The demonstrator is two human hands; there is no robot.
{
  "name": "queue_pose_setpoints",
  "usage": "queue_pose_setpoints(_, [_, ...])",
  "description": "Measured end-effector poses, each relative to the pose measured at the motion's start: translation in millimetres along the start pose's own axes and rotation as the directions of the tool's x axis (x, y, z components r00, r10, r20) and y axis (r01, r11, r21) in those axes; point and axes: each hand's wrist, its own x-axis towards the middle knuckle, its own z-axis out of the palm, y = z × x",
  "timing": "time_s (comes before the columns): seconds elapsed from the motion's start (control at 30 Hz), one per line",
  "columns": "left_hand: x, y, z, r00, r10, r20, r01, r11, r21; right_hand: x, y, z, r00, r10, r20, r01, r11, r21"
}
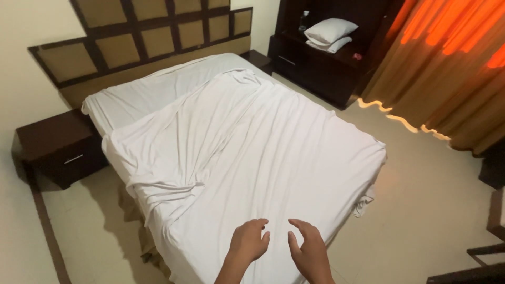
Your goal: The person smooths and adjusts a white fitted sheet on a bed, repeatedly pulling and tucking the fabric around the corners and edges. The person moves around the bed to reach different sides, ensuring the sheet is evenly spread and secured.
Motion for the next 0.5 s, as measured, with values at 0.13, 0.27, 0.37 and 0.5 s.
queue_pose_setpoints(0.13, [-6,13,5,0.998,0.065,-0.014,-0.065,0.997,0.032,-13,12,-13,0.997,-0.062,-0.055,0.062,0.998,-0.001])
queue_pose_setpoints(0.27, [-18,24,1,0.996,0.089,-0.012,-0.089,0.996,0.009,-23,22,-21,0.993,-0.066,-0.101,0.064,0.998,-0.025])
queue_pose_setpoints(0.37, [-37,19,-1,0.996,0.086,-0.004,-0.086,0.996,-0.001,-40,23,-24,0.987,-0.092,-0.132,0.086,0.995,-0.046])
queue_pose_setpoints(0.5, [-62,2,5,0.999,0.044,0.029,-0.044,0.999,-0.017,-71,11,-32,0.989,-0.036,-0.143,0.030,0.998,-0.047])
